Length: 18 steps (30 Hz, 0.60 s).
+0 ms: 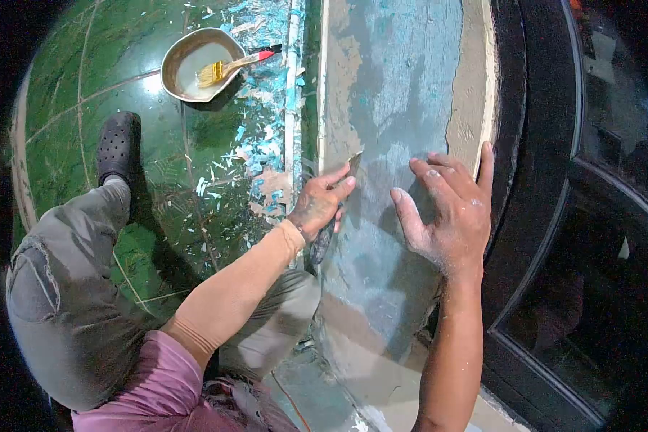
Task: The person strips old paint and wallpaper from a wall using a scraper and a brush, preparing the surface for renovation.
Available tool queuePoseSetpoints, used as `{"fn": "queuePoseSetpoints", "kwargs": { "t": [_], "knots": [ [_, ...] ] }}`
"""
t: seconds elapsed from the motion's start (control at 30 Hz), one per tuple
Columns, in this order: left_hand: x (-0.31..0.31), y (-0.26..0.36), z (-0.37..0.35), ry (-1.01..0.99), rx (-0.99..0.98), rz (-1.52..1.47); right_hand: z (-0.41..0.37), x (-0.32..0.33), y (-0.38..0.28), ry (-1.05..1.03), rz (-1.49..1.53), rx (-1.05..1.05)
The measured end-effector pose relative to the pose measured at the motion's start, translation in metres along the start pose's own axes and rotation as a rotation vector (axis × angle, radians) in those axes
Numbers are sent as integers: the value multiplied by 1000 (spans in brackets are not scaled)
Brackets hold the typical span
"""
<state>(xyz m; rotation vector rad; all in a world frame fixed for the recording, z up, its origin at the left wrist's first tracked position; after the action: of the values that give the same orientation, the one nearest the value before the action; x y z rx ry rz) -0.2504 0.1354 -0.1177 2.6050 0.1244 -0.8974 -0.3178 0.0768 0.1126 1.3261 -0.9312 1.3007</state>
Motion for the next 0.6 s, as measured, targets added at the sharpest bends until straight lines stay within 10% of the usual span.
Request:
{"fn": "queuePoseSetpoints", "kwargs": {
  "t": [0.6],
  "knots": [
    [1,19,-6,-36,57,-42,2,1,0,-26,-7,-25]
  ]
}}
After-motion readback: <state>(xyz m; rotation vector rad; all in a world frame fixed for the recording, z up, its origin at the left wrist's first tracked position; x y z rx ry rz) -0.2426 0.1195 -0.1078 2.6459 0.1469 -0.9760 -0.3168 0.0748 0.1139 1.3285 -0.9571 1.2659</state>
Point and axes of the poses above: each hand's wrist, its own z-axis towards the middle knuckle, its own x-axis out of the back of the hand, y = z × x, the point moved 4 cm from there along z, towards the middle knuckle, and after that the axes turned 12 degrees about y, right-handed, at the moved point
